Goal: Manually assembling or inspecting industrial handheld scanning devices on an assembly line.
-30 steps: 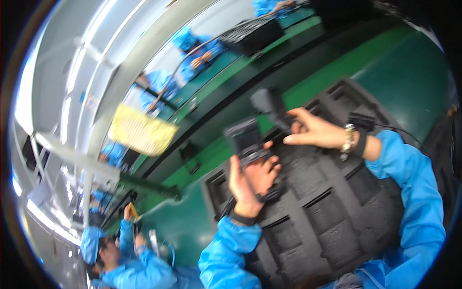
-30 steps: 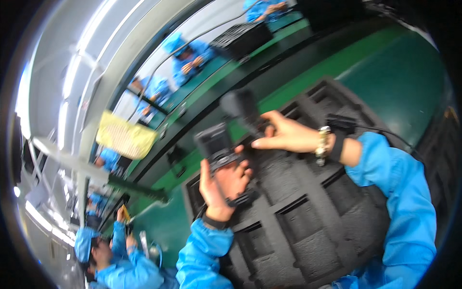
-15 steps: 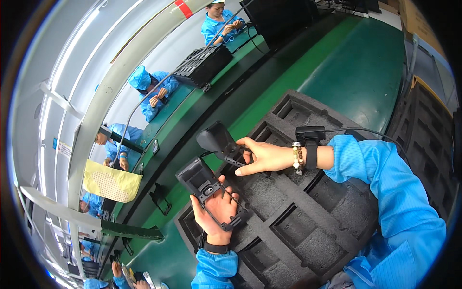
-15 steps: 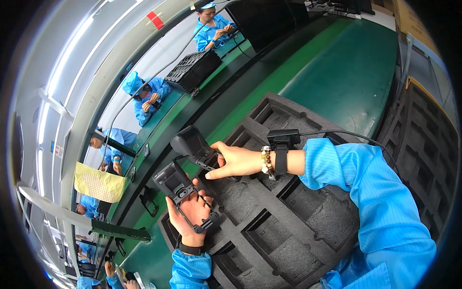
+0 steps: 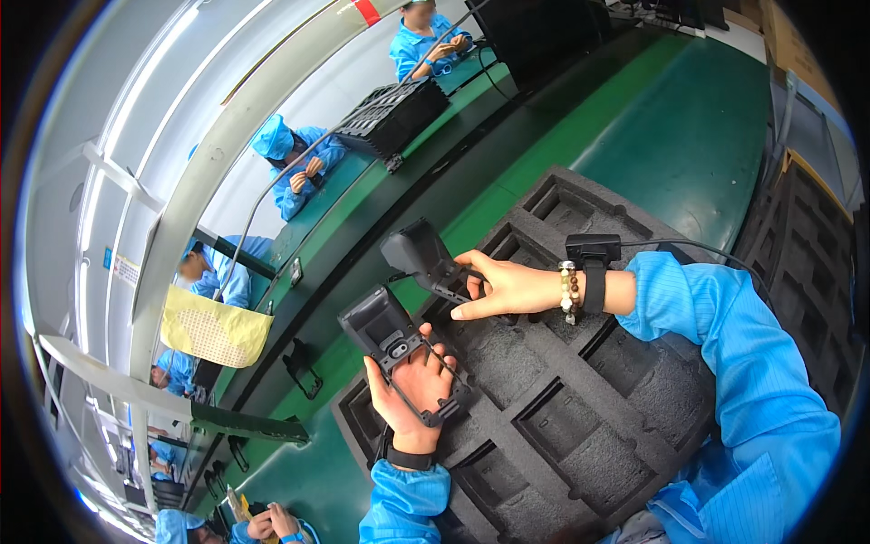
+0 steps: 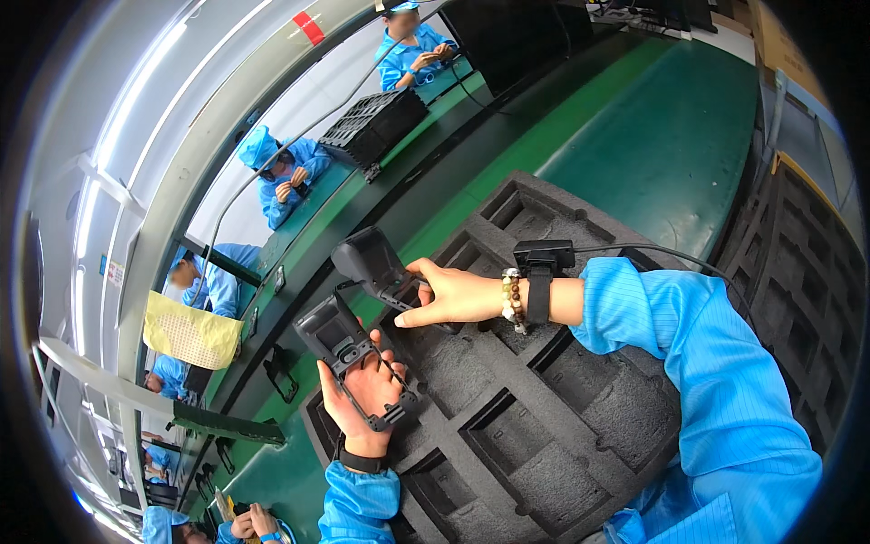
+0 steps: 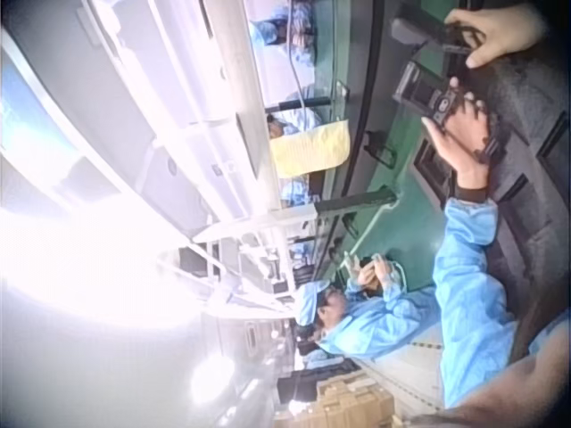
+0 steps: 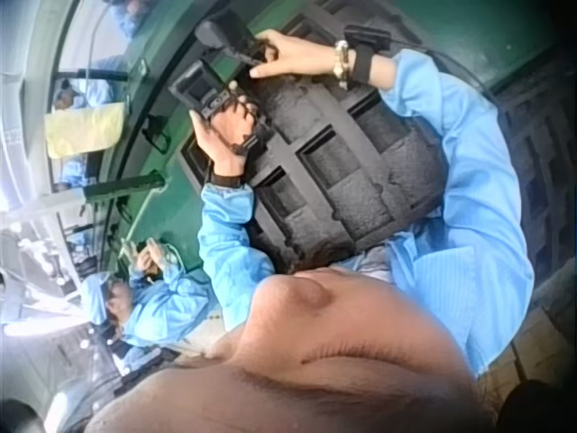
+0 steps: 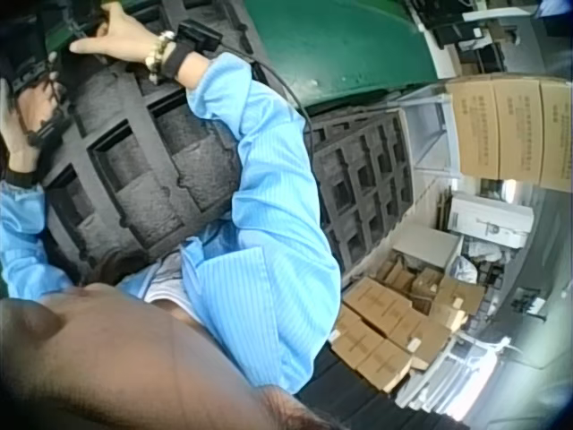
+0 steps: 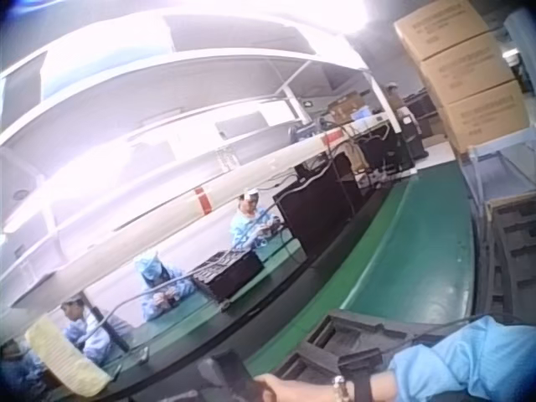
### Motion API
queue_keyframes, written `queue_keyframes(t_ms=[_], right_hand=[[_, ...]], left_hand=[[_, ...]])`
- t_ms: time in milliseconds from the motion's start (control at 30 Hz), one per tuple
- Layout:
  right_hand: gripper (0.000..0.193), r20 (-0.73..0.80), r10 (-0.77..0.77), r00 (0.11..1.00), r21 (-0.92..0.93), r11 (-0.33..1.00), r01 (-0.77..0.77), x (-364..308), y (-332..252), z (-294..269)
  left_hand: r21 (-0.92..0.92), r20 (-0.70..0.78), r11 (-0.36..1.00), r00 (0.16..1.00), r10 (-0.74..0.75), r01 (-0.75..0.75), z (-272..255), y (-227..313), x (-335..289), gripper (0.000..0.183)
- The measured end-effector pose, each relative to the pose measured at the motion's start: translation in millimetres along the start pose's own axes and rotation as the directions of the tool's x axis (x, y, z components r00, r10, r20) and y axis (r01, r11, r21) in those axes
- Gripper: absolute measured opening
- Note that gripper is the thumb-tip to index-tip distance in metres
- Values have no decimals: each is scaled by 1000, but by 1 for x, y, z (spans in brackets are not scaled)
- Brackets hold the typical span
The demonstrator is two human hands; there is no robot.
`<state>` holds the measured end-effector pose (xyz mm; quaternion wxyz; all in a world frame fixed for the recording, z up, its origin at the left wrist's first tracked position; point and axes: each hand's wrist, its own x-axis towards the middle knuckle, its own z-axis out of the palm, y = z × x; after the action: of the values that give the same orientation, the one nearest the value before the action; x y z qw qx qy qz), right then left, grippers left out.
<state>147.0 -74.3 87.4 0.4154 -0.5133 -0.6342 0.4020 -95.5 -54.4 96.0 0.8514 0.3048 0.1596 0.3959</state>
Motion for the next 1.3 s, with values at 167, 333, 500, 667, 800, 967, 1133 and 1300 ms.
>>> queue_keyframes(t_ms=[167,333,500,667,800,967,1133,1300], right_hand=[[111,-9,4,1000,-4,1000,-4,0,1,1],[111,-3,8,1000,-7,1000,-8,1,1,0],[110,-2,9,1000,-17,1000,-9,1,1,0],[110,-8,0,1000,-10,1000,0,1,1,1],[110,-1,6,1000,-3,1000,-6,2,2,1],[101,10,26,1000,29,999,-26,1,0,2],[101,19,7,1000,40,999,-8,2,3,1],[101,20,11,1000,18,1000,-12,3,4,1]], left_hand=[[-1,11,1000,1000,1,0,0,0,0,73],[2,21,1000,1000,1,-1,-1,0,0,71],[-3,10,1000,1000,-1,1,-1,0,0,71],[-20,11,1000,1000,-3,4,-2,0,0,72],[-21,7,1000,1000,-4,4,-2,0,0,72],[-23,-1,1000,1000,-5,5,-1,0,0,72],[-23,10,1000,1000,-7,7,-1,1,-1,70],[-19,14,1000,1000,-6,6,-1,0,0,70]])
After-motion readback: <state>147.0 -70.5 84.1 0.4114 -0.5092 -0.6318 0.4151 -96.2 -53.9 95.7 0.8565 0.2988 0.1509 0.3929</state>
